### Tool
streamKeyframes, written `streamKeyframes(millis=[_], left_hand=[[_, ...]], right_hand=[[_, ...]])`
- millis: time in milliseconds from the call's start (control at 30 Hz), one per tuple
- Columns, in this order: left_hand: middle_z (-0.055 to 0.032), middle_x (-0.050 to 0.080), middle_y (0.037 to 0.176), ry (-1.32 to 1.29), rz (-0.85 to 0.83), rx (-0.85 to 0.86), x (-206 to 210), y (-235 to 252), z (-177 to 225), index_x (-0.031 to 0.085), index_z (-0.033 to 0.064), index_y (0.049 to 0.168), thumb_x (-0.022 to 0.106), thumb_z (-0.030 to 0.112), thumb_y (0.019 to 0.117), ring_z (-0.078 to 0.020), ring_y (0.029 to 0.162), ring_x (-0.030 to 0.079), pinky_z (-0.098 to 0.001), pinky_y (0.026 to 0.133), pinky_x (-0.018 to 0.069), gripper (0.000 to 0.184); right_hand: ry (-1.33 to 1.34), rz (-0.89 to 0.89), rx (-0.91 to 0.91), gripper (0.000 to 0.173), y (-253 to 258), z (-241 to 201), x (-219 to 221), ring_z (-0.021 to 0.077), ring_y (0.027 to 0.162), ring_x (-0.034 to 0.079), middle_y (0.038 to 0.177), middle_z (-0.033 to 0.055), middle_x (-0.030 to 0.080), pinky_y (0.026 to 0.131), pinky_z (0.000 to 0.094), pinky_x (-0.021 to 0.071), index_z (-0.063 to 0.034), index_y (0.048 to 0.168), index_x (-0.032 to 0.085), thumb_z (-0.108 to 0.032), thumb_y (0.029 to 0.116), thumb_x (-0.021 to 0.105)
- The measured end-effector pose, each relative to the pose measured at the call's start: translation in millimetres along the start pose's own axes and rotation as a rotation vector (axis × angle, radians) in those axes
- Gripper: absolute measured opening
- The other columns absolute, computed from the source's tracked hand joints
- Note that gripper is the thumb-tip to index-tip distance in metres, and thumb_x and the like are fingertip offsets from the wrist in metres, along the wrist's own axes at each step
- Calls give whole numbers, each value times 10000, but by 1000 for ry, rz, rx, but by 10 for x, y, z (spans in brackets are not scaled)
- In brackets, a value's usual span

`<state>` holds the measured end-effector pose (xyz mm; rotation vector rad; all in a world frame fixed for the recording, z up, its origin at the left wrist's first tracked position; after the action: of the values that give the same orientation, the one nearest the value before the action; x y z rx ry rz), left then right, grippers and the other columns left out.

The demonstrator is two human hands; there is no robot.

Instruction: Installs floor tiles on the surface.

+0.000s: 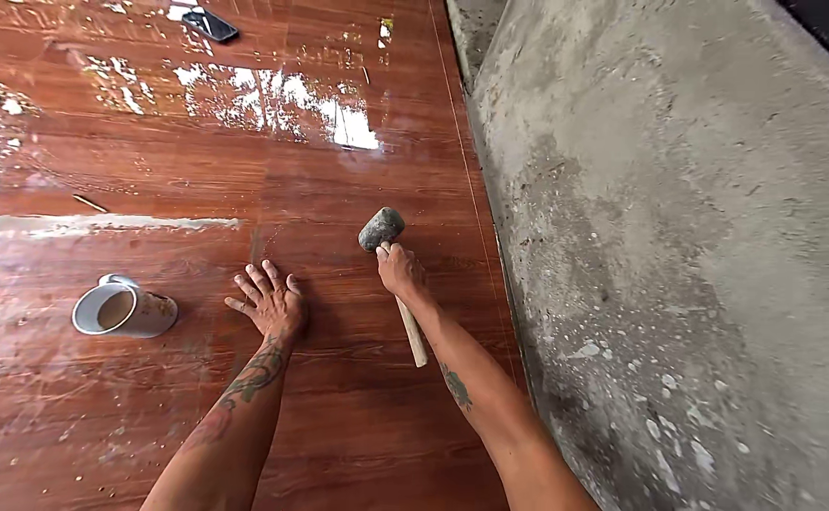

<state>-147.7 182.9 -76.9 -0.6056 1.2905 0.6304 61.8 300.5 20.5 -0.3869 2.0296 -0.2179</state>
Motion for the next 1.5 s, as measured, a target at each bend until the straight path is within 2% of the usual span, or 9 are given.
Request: streamKeyframes(millis=[167, 333, 500, 633, 967, 1067, 1200, 1333, 1500], left_hand=[[-201, 144, 1706, -18, 27, 30, -8, 13, -9, 169, 98, 1646, 109, 483, 1064, -425, 1577, 91, -777, 1157, 4, 701], [-216, 155, 1700, -12, 33, 39, -2, 49, -17, 173, 105, 1648, 97, 496, 1058, -452, 1571, 81, -781, 1154, 6, 712], [-205, 144, 1705, 15, 18, 26, 7, 53, -36, 166, 115, 1650, 97, 492, 1054, -458, 1570, 72, -778, 1155, 3, 708], [-213, 137, 1704, -4, 10, 22, -5, 63, -34, 176, 110, 1648, 128, 486, 1057, -468, 1567, 68, -773, 1158, -3, 702], [-194, 122, 1711, 16, 4, 7, 28, 63, -50, 161, 124, 1653, 140, 481, 1050, -457, 1570, 65, -765, 1162, 4, 700], [-190, 118, 1713, 25, 5, 11, 10, 73, -37, 155, 129, 1654, 130, 483, 1054, -458, 1571, 60, -768, 1160, -2, 698], [-213, 125, 1706, 12, 3, 15, 23, 75, -56, 166, 120, 1651, 148, 480, 1059, -462, 1569, 62, -771, 1161, 9, 693], [-206, 137, 1706, 31, 10, 7, 26, 81, -29, 166, 122, 1652, 144, 485, 1060, -463, 1568, 72, -769, 1160, 11, 694], [-194, 110, 1713, 28, -18, -8, 23, 89, -53, 148, 140, 1657, 136, 486, 1060, -448, 1574, 50, -761, 1165, 9, 689]], right_hand=[[-32, 29, 15, 495, 32, 184, 101, 373, 1017, 716, 1069, 195, 722, 809, 582, 569, -59, 1195, 628, -468, 1103, 366], [-15, 50, 29, 494, 70, 201, -62, 360, 1004, 711, 1044, 187, 711, 793, 571, 568, -65, 1143, 636, -485, 1097, 382], [-35, 4, 76, 511, 108, 326, -120, 372, 1067, 702, 1121, 202, 712, 856, 584, 559, -51, 1192, 638, -481, 1099, 378], [-38, 88, 67, 524, 94, 396, -172, 375, 1010, 710, 1062, 198, 709, 807, 579, 567, -51, 1167, 626, -499, 1099, 361], [-41, 66, 142, 530, 132, 729, -266, 389, 1070, 695, 1110, 224, 708, 886, 590, 542, -26, 1195, 631, -474, 1104, 362], [-24, 53, 166, 552, 193, 737, -407, 376, 979, 713, 1040, 221, 706, 830, 582, 559, -27, 1127, 637, -500, 1099, 355], [-16, 119, 160, 521, 170, 864, -284, 387, 1060, 694, 1101, 225, 703, 884, 588, 541, -19, 1191, 630, -458, 1104, 362], [35, 102, 190, 543, 195, 931, -451, 354, 890, 716, 978, 209, 703, 801, 555, 567, -17, 1110, 634, -486, 1100, 362], [15, 86, 206, 524, 125, 1035, -384, 363, 996, 711, 1058, 220, 706, 876, 550, 556, -1, 1188, 620, -450, 1108, 361]])
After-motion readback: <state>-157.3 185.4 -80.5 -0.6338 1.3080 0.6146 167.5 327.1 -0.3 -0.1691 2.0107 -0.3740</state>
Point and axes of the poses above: each hand's wrist, its own y-axis towards the middle knuckle, its own x-axis out of the palm, z = x × y, the point moved 2 cm from there along y, towards the middle knuckle
